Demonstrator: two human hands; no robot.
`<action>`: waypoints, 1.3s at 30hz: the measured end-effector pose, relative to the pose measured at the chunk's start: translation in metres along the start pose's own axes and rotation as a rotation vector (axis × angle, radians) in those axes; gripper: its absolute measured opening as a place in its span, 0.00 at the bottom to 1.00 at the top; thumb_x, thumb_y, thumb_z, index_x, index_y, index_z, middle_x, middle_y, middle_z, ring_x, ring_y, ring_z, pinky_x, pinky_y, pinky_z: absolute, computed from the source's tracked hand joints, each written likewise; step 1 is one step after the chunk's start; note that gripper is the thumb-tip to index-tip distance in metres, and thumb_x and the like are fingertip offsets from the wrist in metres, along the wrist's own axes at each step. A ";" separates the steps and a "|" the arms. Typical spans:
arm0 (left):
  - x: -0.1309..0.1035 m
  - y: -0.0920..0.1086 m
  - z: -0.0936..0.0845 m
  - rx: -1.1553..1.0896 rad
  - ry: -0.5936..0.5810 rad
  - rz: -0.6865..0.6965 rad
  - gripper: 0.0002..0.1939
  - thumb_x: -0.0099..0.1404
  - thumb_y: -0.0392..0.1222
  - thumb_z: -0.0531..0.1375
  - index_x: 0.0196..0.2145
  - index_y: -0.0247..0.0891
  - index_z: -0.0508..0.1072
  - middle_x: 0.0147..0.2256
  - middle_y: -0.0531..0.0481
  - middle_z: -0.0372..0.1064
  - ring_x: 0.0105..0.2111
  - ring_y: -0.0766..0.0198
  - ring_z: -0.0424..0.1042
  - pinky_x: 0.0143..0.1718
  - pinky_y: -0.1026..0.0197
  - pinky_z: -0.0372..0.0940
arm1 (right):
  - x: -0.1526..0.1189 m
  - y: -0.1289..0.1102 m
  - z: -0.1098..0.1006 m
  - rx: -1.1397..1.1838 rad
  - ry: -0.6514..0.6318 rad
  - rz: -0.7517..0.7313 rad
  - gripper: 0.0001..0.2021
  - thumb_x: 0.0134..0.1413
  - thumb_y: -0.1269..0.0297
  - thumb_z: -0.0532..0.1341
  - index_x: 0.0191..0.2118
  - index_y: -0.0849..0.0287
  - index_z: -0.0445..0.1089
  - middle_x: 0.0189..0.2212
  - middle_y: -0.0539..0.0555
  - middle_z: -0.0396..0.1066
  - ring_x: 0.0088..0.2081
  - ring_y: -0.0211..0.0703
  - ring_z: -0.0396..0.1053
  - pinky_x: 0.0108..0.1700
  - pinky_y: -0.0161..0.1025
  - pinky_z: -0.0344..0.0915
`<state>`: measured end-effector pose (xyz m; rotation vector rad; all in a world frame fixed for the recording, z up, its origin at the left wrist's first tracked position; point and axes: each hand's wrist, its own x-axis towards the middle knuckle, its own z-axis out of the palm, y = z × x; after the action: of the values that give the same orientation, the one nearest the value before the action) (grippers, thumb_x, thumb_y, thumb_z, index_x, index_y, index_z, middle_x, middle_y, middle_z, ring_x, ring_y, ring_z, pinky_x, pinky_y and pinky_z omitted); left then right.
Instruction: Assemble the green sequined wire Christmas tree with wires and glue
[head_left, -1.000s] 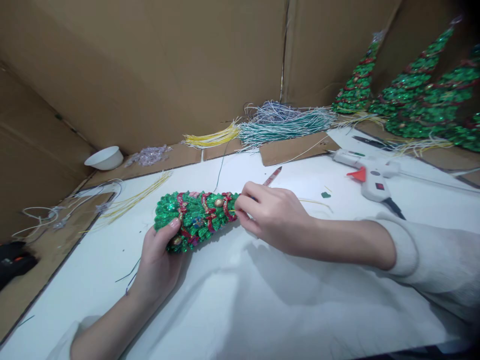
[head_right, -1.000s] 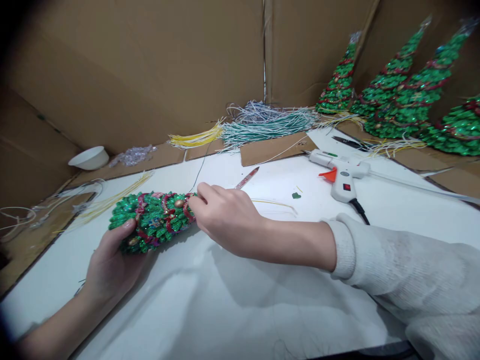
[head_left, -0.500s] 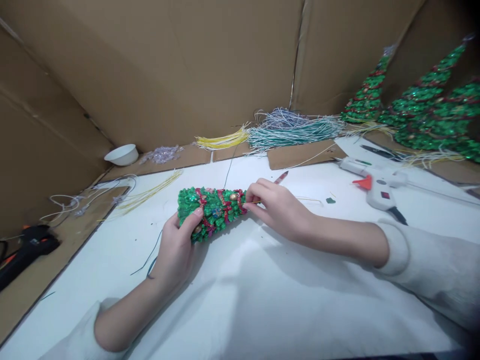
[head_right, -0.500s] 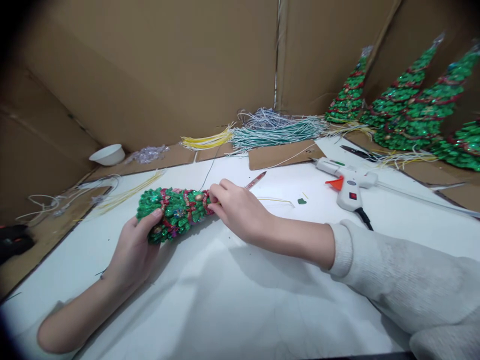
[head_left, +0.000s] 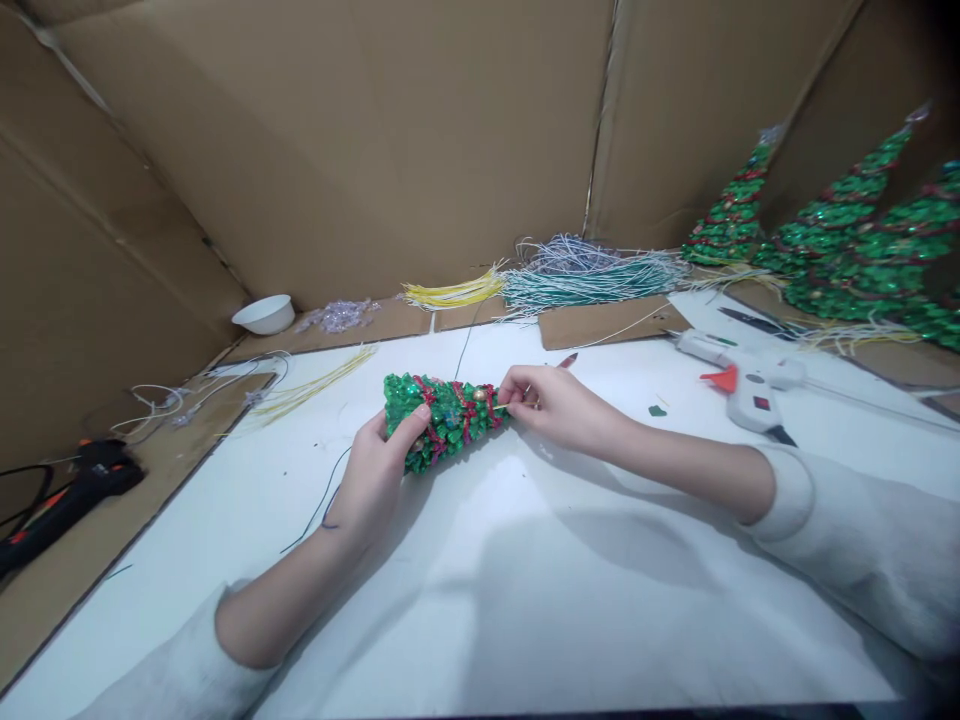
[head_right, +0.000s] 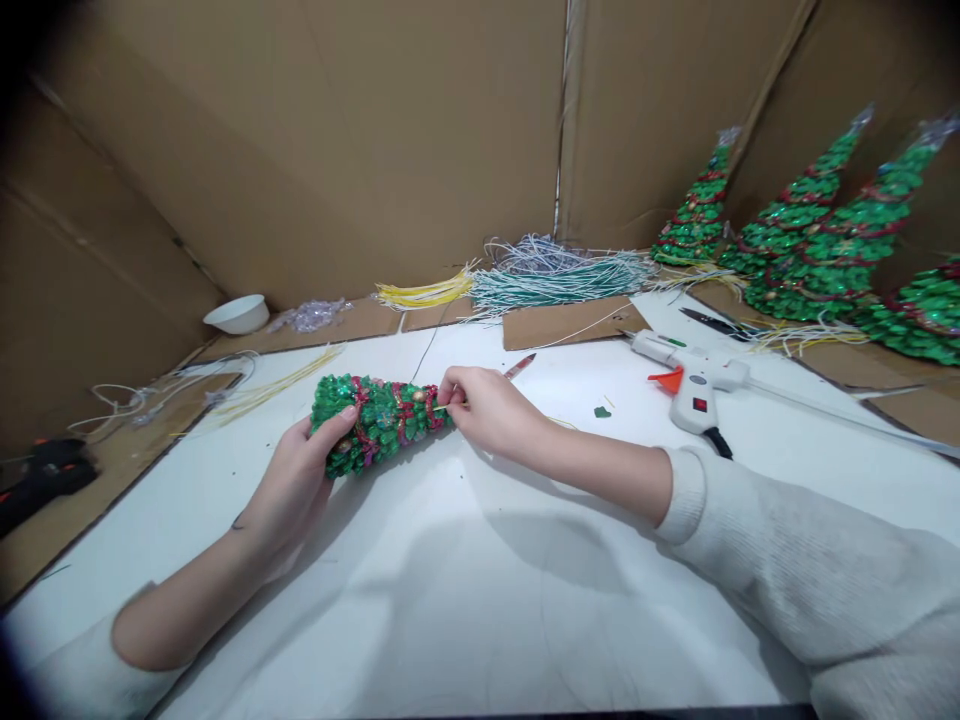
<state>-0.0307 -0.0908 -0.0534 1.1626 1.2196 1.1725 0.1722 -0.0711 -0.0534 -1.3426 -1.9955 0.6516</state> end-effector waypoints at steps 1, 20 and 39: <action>0.001 0.002 -0.001 -0.001 -0.033 -0.022 0.19 0.55 0.50 0.63 0.40 0.34 0.75 0.40 0.43 0.75 0.42 0.54 0.72 0.45 0.58 0.65 | 0.001 0.001 0.000 0.022 0.007 0.018 0.08 0.44 0.79 0.54 0.30 0.62 0.66 0.25 0.50 0.68 0.28 0.35 0.64 0.31 0.33 0.57; 0.037 0.005 -0.039 0.070 -0.535 -0.261 0.18 0.45 0.41 0.70 0.36 0.39 0.78 0.42 0.39 0.75 0.44 0.47 0.72 0.44 0.55 0.67 | 0.008 0.000 -0.005 0.001 -0.055 0.074 0.03 0.43 0.75 0.59 0.24 0.62 0.68 0.21 0.49 0.67 0.25 0.34 0.63 0.28 0.32 0.56; 0.038 0.010 -0.036 0.132 -0.594 -0.201 0.22 0.44 0.46 0.70 0.39 0.39 0.78 0.40 0.39 0.75 0.42 0.45 0.73 0.44 0.49 0.67 | 0.008 -0.005 -0.009 0.066 -0.107 0.119 0.07 0.43 0.80 0.57 0.27 0.61 0.64 0.19 0.47 0.66 0.23 0.34 0.66 0.28 0.32 0.60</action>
<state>-0.0670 -0.0517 -0.0463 1.3270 0.9302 0.5397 0.1734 -0.0650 -0.0420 -1.4212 -1.9703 0.8529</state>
